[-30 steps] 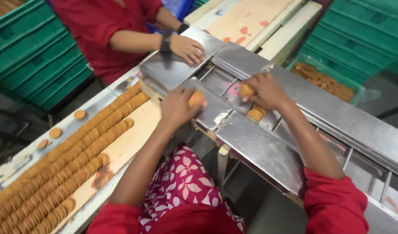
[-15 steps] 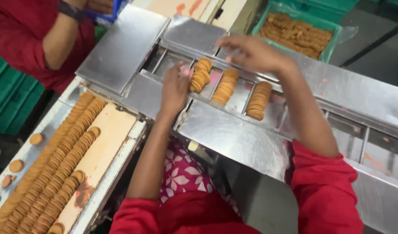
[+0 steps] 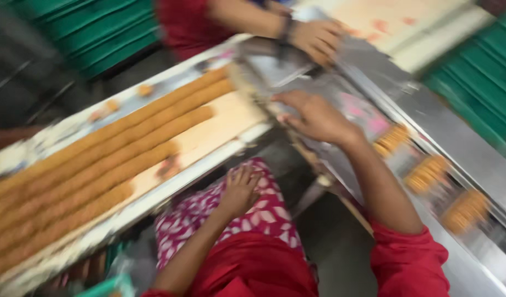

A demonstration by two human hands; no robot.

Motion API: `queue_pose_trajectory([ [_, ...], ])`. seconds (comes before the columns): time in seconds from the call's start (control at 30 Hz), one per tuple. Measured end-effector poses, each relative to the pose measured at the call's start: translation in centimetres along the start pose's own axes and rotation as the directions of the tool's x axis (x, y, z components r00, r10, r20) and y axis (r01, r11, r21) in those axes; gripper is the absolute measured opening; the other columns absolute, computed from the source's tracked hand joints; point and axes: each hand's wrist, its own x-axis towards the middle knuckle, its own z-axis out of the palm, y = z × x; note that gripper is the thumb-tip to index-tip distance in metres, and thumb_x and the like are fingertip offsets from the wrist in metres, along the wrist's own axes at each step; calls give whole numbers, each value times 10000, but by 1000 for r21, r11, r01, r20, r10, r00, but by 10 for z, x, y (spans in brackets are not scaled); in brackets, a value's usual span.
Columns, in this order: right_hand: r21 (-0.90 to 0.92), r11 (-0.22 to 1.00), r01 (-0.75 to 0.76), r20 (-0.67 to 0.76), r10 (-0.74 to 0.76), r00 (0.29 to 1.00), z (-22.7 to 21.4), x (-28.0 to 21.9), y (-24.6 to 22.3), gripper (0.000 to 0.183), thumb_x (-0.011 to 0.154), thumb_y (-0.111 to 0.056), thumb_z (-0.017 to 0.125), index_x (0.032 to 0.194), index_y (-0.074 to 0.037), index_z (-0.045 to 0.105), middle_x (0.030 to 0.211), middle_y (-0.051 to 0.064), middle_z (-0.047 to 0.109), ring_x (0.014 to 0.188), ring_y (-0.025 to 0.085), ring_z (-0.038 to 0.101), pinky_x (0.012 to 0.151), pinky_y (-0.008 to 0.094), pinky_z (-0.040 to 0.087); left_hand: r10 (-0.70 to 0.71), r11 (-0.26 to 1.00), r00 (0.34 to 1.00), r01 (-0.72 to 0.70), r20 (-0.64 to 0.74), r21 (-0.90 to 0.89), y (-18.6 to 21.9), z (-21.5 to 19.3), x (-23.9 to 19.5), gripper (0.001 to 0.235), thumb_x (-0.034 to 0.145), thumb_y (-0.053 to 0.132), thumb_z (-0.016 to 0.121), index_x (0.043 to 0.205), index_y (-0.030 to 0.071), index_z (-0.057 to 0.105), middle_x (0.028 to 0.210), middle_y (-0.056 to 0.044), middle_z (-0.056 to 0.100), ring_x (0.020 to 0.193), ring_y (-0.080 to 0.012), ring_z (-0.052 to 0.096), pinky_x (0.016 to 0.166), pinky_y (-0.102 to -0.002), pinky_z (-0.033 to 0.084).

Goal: The person stacks round cookies into vertical columns on a moving conveyor belt. They then transfer these stacks into a metal tray with compartments. The process is repetitive and involves handling cookies by hand.

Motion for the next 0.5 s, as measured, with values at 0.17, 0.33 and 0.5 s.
queue_pose_trajectory([
  [0.17,-29,999,15,318,-5,948,178,107,-20,638,873,-252,760,1421,-36,515,1251,294,638,1186,455,597,1021,496,466,-257,965,962,261,-86,37,-82,-30,-58,439,945,371,666,1309,130,610,1402,-159,547,1402,-353,418,1155,-694,212],
  [0.33,73,984,-161,341,127,932,318,139,-25,751,812,-268,808,1414,-2,446,1296,283,600,1233,433,569,1048,479,466,-407,868,844,477,-350,139,-174,-101,-128,448,851,272,708,1271,131,638,1245,-88,627,1215,-288,567,1082,-704,292],
  [0.5,276,902,-333,124,310,943,393,142,-82,722,822,-171,792,1426,-20,427,1465,252,405,1286,393,542,1095,407,492,-449,692,714,658,-537,297,-246,-141,-171,322,828,171,692,1143,106,669,1024,-126,626,1020,-328,603,1042,-676,348],
])
